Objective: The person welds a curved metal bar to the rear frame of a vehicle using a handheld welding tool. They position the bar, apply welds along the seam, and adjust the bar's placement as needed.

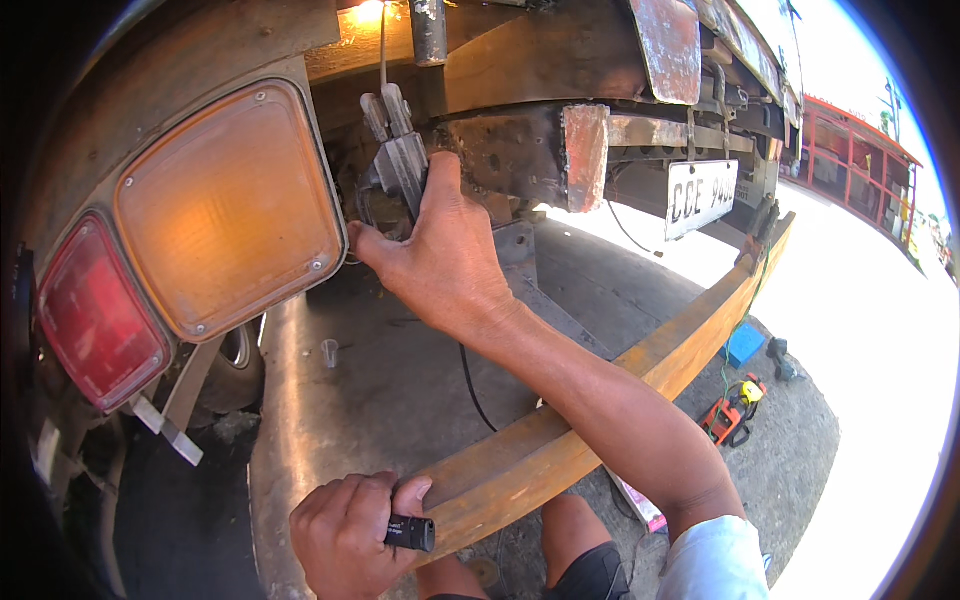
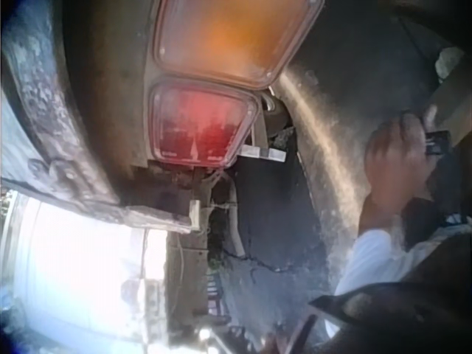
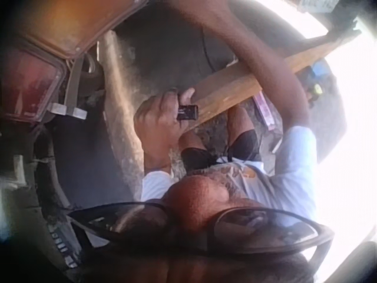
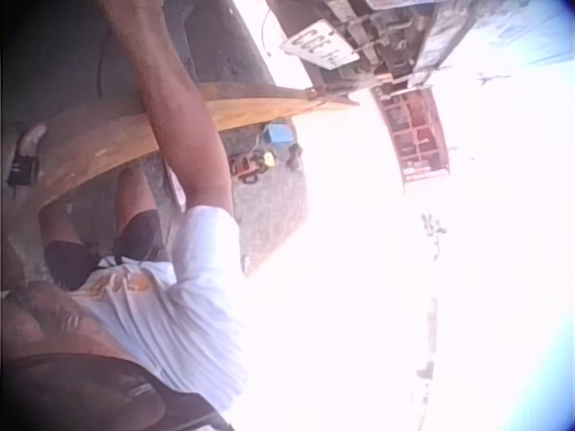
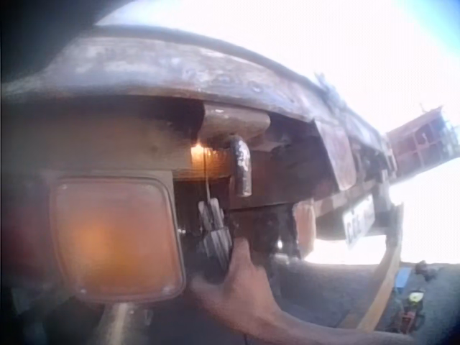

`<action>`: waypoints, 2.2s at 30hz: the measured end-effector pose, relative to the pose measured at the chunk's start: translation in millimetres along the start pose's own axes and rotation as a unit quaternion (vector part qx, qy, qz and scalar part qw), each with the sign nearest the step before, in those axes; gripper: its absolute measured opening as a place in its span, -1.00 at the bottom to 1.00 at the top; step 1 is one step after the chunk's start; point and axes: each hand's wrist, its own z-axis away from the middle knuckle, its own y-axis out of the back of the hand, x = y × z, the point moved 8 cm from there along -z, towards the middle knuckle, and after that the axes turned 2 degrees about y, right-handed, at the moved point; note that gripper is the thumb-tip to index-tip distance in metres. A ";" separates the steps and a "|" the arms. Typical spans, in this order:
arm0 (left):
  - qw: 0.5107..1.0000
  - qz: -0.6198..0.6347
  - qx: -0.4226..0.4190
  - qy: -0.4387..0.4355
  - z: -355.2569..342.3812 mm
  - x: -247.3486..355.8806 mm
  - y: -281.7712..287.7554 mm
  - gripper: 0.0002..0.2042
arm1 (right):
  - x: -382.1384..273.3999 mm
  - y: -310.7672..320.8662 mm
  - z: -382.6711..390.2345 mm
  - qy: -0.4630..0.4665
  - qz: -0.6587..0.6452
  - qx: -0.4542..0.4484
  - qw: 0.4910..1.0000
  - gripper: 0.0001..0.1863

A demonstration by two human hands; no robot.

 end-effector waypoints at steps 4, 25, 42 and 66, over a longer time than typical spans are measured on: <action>1.000 0.002 -0.001 -0.004 0.2 -0.6 -2.3 -0.69 | 6.3 9.7 -4.3 0.034 -0.009 0.059 0.998 -0.26; 1.000 0.022 -0.011 -0.009 0.7 -0.1 -2.0 -0.75 | 21.7 21.7 -10.2 0.011 -0.020 0.073 0.997 -0.26; 0.995 0.077 -0.069 0.013 9.9 -5.5 -11.4 -0.67 | 37.1 9.6 -17.0 0.040 -0.142 0.063 0.987 -0.25; 0.994 0.068 -0.079 0.028 5.2 -0.6 -11.2 -0.77 | 37.6 11.6 -16.6 0.036 -0.137 0.041 0.989 -0.22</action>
